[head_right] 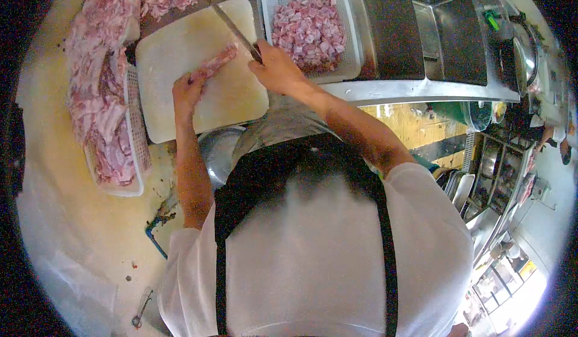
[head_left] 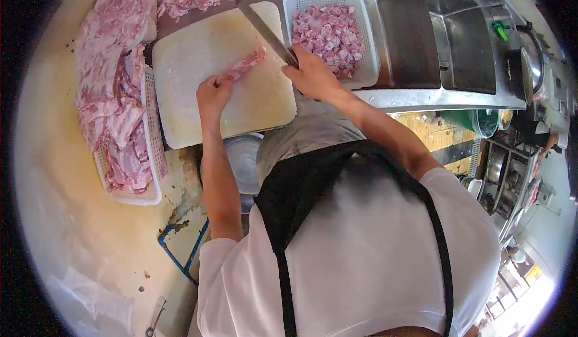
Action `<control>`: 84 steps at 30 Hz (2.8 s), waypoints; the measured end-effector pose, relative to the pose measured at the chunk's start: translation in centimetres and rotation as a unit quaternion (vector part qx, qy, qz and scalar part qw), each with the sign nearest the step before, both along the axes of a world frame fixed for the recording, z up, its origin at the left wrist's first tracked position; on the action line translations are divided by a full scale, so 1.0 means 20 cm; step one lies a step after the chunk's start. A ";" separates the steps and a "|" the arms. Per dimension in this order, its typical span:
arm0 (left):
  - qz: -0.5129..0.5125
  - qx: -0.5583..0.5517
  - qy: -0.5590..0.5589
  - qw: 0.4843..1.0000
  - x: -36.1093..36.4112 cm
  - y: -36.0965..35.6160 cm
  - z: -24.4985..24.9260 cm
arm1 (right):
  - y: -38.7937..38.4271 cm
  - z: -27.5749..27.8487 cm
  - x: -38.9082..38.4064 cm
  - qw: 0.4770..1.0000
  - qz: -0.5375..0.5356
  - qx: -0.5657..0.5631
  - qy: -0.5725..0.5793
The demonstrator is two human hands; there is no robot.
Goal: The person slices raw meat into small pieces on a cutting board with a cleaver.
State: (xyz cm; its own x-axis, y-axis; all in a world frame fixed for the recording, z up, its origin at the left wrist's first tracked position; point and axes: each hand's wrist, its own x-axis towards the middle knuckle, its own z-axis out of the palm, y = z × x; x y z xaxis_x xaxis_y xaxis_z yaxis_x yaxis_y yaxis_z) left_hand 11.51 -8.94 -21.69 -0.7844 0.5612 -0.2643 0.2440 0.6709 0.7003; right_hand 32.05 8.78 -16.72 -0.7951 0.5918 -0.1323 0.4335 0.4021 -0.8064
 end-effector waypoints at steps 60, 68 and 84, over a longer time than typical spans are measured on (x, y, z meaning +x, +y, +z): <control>-0.004 0.086 0.069 0.994 0.17 -0.16 0.02 | -0.22 -0.01 -0.08 0.996 0.085 -0.019 0.009; -0.147 0.004 0.279 0.949 0.25 0.04 -0.08 | -0.09 -0.31 0.02 0.996 0.049 0.075 0.007; -0.225 0.355 -0.065 0.905 0.55 0.46 0.17 | 0.50 0.12 0.65 0.953 -0.289 -0.065 0.072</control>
State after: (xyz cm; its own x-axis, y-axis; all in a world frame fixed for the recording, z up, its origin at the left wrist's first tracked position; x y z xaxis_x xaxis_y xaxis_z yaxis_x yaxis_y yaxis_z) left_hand 22.47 0.30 -18.31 -0.4217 0.8808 0.2155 0.2651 -0.1075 0.9582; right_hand 45.13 18.69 -14.40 -0.3578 0.9218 -0.1491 0.4331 0.0224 -0.9011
